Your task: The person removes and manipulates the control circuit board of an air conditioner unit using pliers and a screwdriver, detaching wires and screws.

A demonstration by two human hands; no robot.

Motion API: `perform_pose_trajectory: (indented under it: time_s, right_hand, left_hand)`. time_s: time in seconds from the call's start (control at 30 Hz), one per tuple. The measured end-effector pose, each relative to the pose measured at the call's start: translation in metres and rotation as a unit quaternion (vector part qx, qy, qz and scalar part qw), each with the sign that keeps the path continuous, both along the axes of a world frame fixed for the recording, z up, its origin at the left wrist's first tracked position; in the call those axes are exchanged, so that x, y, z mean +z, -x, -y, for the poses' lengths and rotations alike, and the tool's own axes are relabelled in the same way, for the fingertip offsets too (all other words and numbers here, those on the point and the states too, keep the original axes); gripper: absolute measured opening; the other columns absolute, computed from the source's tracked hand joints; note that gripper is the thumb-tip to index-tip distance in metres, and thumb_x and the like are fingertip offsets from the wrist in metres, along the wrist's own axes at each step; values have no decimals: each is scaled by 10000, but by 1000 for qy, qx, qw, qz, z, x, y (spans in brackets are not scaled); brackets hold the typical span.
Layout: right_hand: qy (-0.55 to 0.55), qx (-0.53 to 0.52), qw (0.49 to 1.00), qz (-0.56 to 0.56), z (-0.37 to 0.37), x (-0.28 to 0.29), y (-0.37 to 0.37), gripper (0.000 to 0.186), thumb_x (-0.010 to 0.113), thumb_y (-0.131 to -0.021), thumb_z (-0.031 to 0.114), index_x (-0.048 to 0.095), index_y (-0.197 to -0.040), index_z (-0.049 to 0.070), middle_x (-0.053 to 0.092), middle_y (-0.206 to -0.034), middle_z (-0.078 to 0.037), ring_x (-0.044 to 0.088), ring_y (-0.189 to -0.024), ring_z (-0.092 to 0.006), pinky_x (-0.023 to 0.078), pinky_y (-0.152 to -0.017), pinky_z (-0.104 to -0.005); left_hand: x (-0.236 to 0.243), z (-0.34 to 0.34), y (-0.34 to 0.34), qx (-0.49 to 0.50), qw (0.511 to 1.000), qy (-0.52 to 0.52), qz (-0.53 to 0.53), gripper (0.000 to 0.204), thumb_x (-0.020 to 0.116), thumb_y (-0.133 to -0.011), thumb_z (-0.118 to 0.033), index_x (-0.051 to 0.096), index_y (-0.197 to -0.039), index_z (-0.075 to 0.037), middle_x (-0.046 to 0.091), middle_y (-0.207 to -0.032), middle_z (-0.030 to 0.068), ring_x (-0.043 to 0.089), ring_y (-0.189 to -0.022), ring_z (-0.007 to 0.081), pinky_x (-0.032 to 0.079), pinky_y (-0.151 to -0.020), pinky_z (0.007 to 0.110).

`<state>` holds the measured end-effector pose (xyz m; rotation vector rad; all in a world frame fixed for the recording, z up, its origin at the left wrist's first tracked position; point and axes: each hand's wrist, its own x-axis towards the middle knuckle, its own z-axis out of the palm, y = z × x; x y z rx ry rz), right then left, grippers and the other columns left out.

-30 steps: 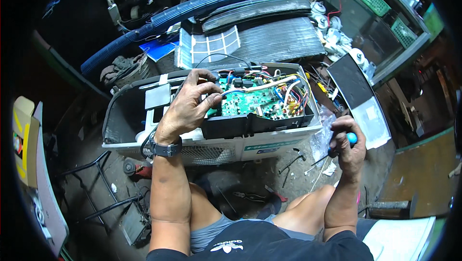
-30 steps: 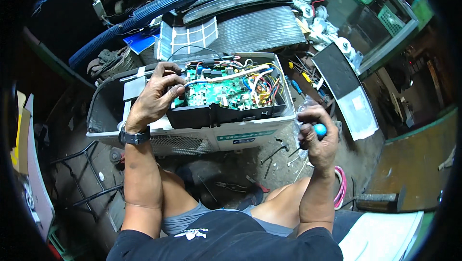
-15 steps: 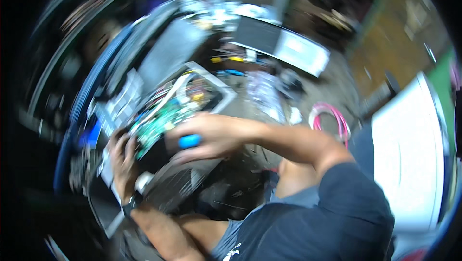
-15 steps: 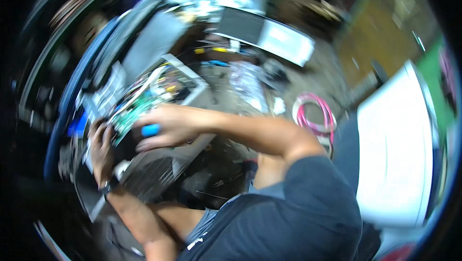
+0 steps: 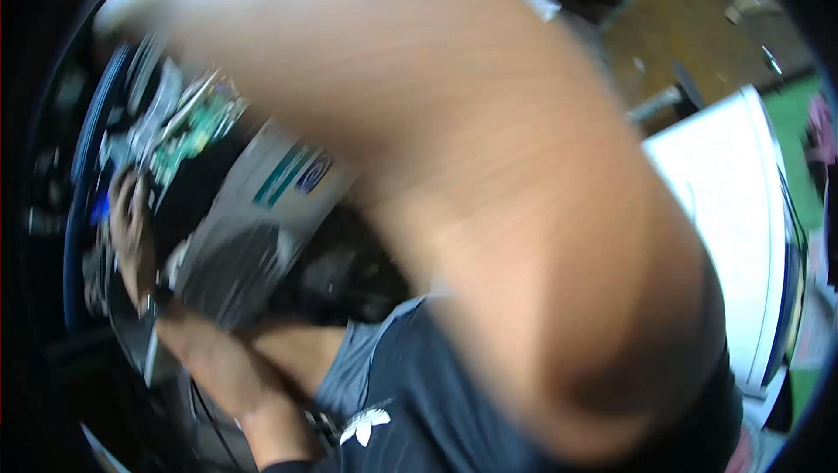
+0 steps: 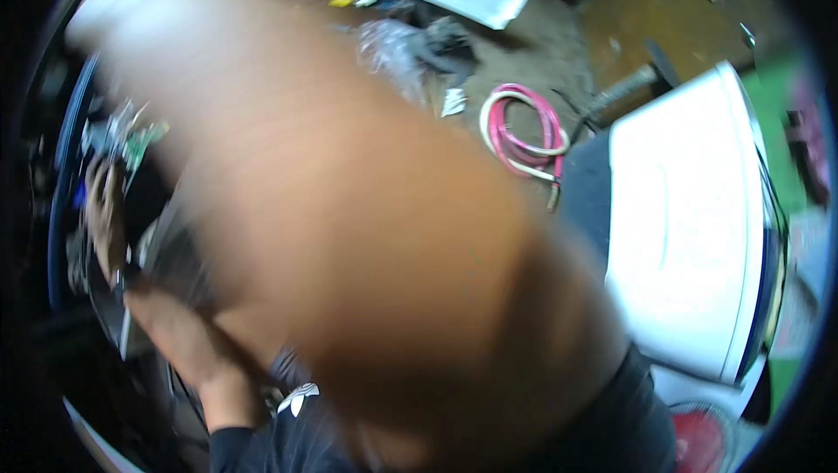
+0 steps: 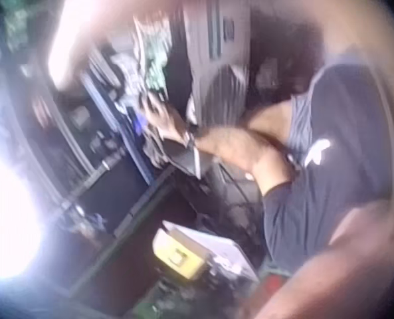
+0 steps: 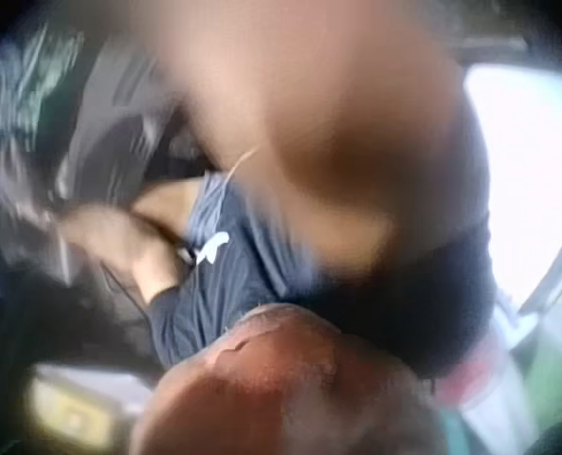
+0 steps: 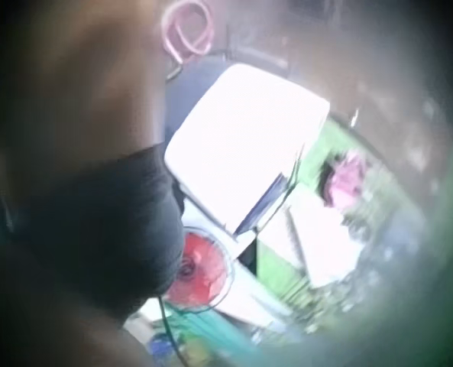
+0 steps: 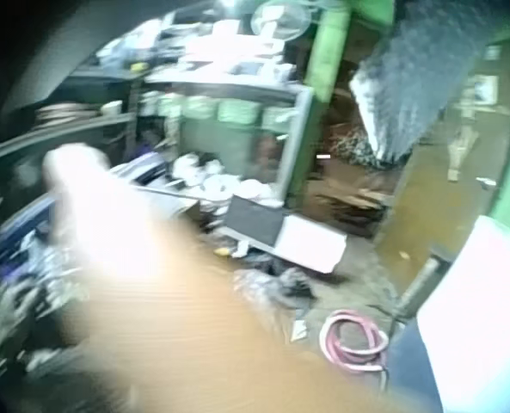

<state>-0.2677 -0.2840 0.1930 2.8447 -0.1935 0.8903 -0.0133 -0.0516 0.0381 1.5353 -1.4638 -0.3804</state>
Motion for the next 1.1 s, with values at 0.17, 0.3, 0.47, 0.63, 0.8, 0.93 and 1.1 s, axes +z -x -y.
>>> perform_pose_trajectory:
  time_s: [0.17, 0.3, 0.47, 0.63, 0.8, 0.93, 1.1]
  right_hand:
    - [-196, -67, 967, 152, 12, -72, 116, 286, 807, -938, 302, 756, -985, 24, 758, -1050, -164, 744, -957, -303, 581, -822, -421]
    - [-469, -147, 677, 547, -37, -200, 258, 282, 823, -991, 280, 731, -1071, 26, 718, -935, -55, 710, -739, -171, 590, -654, -312]
    - [-654, -339, 250, 629, -57, -455, 352, 445, 724, -1036, 530, 595, -854, 145, 552, -698, -52, 578, -619, -228, 504, -569, -413]
    - [-727, -391, 132, 549, -100, -635, 343, 710, 590, -970, 817, 627, -1111, 122, 520, -755, -48, 508, -659, -228, 493, -653, -420]
    - [-730, -402, 104, 542, -99, -691, 380, 906, 720, -911, 776, 533, -1350, 6, 639, -1039, -143, 631, -891, -307, 574, -786, -565]
    - [-753, -468, 91, 454, -166, -683, 306, 839, 754, -922, 723, 566, -1307, 1, 643, -1017, -121, 637, -882, -289, 567, -734, -582]
    - [-746, -505, 153, 406, -159, -674, 319, 679, 791, -977, 553, 554, -1322, 18, 656, -1111, -175, 683, -891, -349, 604, -741, -601]
  left_hand:
    - [4, -14, 30, 78, 991, 39, 104, 418, 735, -1064, -304, 730, -1350, 0, 607, -1456, 151, 603, -1349, 271, 460, -1157, 359]
    - [2, -28, 41, 147, 979, 41, 135, 532, 733, -1045, -461, 745, -1326, -9, 612, -1422, 161, 606, -1335, 305, 474, -1125, 389]
    - [-13, -5, 60, 188, 975, 82, 88, 512, 721, -1047, -480, 776, -1233, -6, 630, -1372, 181, 603, -1302, 321, 468, -1108, 405]
    - [-13, 1, 42, 172, 959, 151, 168, 389, 759, -1034, -361, 782, -1155, 7, 645, -1268, 213, 598, -1220, 338, 470, -1067, 412]
    - [1, 4, 73, 173, 973, 147, 54, 358, 751, -1045, -334, 785, -1164, 2, 623, -1157, 153, 636, -1082, 263, 522, -919, 369]
    - [-2, -27, 63, 161, 985, 58, 15, 324, 694, -1100, -278, 756, -1242, 7, 750, -1048, 62, 662, -965, 120, 530, -876, 282]
    - [10, -23, 75, 170, 984, 57, 17, 314, 724, -1068, -212, 761, -1276, 21, 805, -1068, 120, 738, -935, 160, 576, -835, 301]
